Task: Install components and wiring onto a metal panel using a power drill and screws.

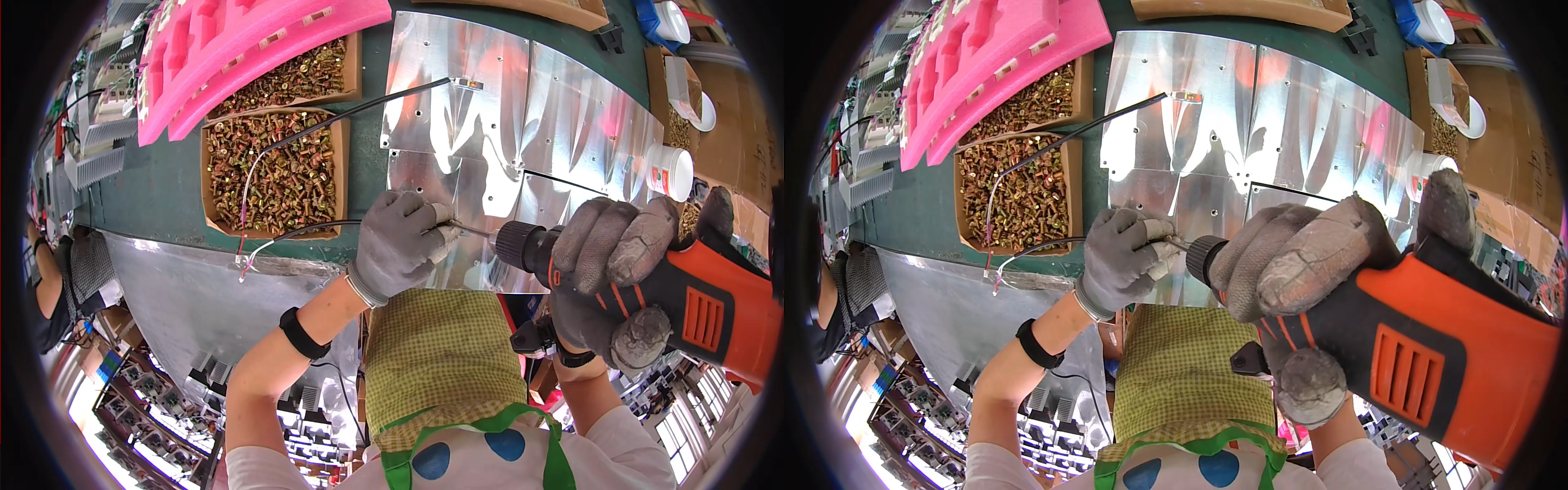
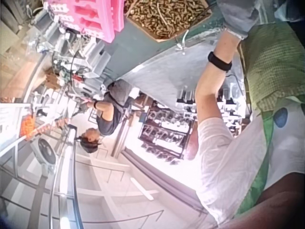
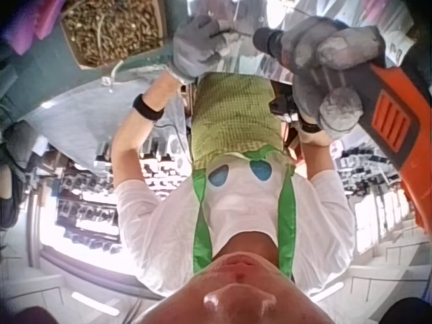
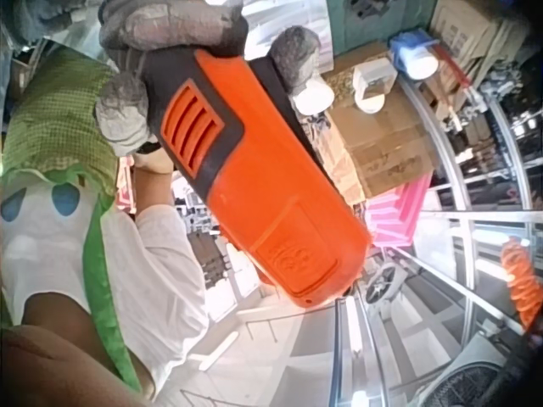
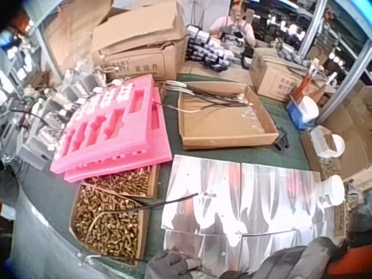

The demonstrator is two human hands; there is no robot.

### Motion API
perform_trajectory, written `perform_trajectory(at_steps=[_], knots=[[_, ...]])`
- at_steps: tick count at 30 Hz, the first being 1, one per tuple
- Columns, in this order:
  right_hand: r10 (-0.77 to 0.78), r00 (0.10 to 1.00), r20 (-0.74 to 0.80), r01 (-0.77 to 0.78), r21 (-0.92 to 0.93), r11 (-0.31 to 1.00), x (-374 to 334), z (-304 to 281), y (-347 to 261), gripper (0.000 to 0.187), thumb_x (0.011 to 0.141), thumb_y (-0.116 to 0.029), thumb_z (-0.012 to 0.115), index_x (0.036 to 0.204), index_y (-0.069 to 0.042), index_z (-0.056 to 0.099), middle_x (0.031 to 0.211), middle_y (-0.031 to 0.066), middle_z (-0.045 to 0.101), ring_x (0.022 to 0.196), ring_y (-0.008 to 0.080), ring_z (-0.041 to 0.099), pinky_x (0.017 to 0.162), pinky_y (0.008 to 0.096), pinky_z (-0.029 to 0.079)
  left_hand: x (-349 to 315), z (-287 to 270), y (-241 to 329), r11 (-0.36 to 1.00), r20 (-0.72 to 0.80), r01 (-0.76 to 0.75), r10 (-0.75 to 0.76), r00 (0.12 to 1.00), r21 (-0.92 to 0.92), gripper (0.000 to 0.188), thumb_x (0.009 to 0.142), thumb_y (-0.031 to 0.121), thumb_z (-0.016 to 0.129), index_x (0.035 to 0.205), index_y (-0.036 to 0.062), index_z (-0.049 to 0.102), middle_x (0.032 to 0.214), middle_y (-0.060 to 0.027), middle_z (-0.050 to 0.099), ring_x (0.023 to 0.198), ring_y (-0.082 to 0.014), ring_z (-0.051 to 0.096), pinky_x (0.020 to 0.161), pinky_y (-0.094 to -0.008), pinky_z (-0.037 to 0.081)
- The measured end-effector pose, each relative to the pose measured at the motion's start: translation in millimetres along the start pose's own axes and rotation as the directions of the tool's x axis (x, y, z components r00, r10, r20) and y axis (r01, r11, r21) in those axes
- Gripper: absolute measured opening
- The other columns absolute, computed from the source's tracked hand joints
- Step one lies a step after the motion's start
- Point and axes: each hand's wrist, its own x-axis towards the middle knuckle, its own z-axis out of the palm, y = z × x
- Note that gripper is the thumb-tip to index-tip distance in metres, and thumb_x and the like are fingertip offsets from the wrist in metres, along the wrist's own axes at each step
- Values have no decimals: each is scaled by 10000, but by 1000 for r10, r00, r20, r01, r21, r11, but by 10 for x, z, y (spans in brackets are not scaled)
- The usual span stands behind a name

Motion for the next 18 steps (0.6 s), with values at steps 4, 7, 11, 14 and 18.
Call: perform_trajectory(at_steps=[4,7,11,14,18], knots=[[-6,1000,-8,6,-8,1000,16,64,28,690,854,-315,715,1362,-19,354,897,46,559,655,157,574,563,323,488,20,-35,11,1000,6,-6,6,1000,-4,324,499,134,692,823,128,705,957,13,684,789,-206,604,708,-365,461],[-10,1000,-14,10,-16,1000,-24,46,-30,694,854,-316,715,1365,-17,352,898,47,560,655,159,574,564,325,488,6,-7,1,1000,-11,-10,10,1000,0,322,501,129,697,823,128,704,957,14,682,788,-208,601,702,-366,460],[-14,1000,-19,13,-26,1000,-47,61,-43,700,855,-316,715,1370,-16,349,899,48,560,655,162,574,565,328,488,-8,2,-4,1000,-11,-5,5,1000,2,312,511,128,705,823,128,704,955,16,681,789,-206,601,699,-367,460],[-21,999,-28,20,-39,999,-29,120,-42,704,856,-317,715,1373,-14,347,900,50,561,655,164,574,566,330,488,12,-16,4,1000,9,-5,5,1000,-3,304,530,127,712,833,130,709,951,18,680,792,-204,603,697,-366,459],[-29,999,-36,27,-47,999,-11,85,-48,709,856,-318,715,1378,-13,344,901,51,561,656,166,575,567,332,487,7,-1,1,1000,-14,-5,5,1000,-2,299,550,132,716,850,134,718,955,19,682,787,-201,600,695,-362,458]])
